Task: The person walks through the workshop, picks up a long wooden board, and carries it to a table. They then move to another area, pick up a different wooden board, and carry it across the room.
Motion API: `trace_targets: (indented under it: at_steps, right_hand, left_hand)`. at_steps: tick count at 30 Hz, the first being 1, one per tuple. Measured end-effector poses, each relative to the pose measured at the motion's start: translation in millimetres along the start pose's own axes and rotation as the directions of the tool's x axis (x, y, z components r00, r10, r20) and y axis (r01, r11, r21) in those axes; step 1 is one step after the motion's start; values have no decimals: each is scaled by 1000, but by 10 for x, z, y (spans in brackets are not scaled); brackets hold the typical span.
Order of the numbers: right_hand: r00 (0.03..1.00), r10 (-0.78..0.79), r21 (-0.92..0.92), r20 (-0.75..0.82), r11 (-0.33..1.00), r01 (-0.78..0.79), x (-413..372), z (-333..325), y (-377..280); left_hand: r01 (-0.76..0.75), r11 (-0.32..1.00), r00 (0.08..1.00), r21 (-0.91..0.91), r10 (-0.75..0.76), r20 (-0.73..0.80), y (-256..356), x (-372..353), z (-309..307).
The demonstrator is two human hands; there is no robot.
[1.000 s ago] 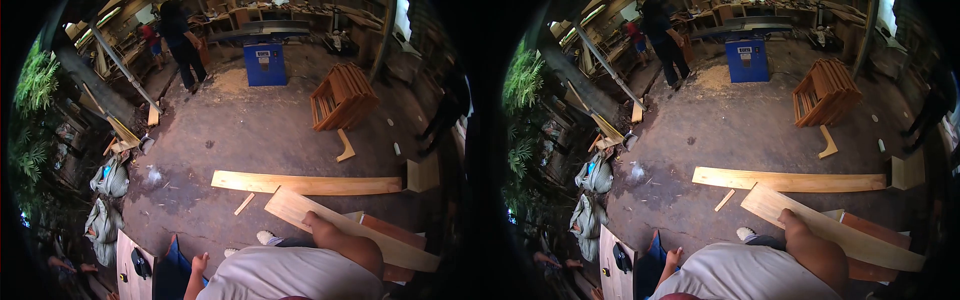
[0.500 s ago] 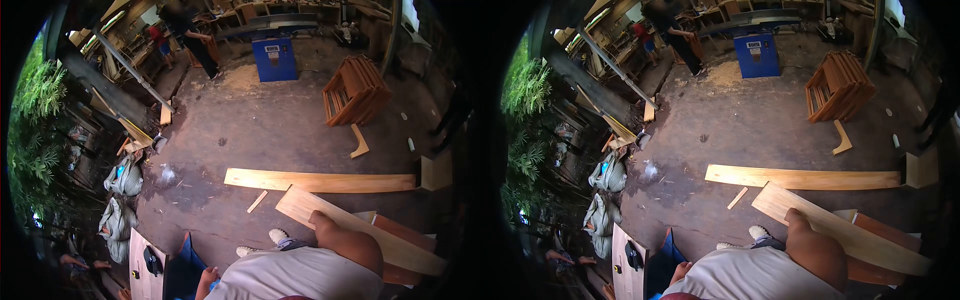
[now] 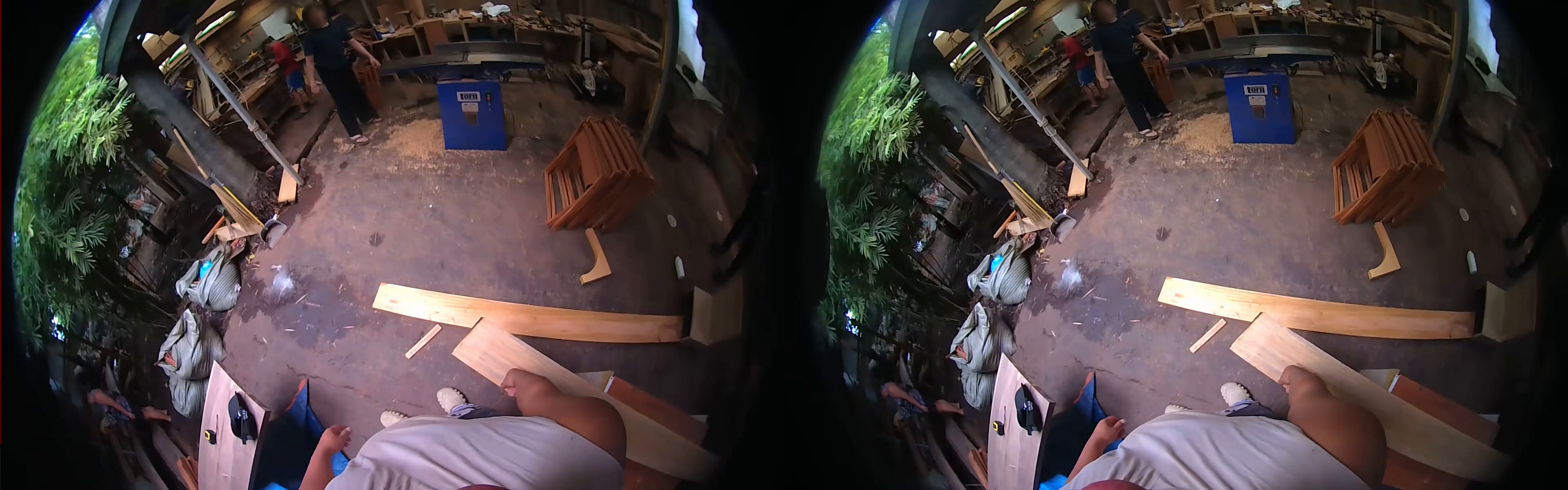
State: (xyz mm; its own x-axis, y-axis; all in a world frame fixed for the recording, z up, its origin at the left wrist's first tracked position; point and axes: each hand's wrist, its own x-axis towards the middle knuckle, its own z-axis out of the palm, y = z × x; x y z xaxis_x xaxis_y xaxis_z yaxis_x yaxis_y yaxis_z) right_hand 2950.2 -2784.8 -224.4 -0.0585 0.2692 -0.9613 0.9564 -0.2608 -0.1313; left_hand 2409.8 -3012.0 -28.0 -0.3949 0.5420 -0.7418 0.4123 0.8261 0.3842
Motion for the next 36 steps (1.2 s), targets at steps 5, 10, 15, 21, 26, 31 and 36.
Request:
trace_targets:
  at_steps: [5,10,15,21,26,31,36]
  right_hand:
    - [1000,-16,-47,18,999,17,4,-26,-82]
    - [998,-52,-88,21,995,53,120,-135,-354]
    - [993,-113,-132,33,984,117,346,-199,-692]
    - [981,-187,-155,43,969,192,608,-275,-1057]
    - [976,-214,-225,41,950,218,402,-380,-1362]
    - [961,-277,-270,4,925,268,676,-404,-1478]
    - [954,-299,-247,21,923,295,604,-451,-1605]
  left_hand:
    - [13,998,999,-55,-15,-28,-8,-52,16]
    - [31,990,999,-134,-36,-37,-136,-25,110]
    - [17,978,998,-210,-28,-50,-371,11,264]
    - [49,948,995,-313,-72,-63,-614,-7,457]
    - [52,921,994,-386,-87,-74,-952,9,611]
    - [84,889,987,-450,-136,-84,-1020,-100,682]
    - [93,876,981,-473,-162,-108,-1102,-132,737]
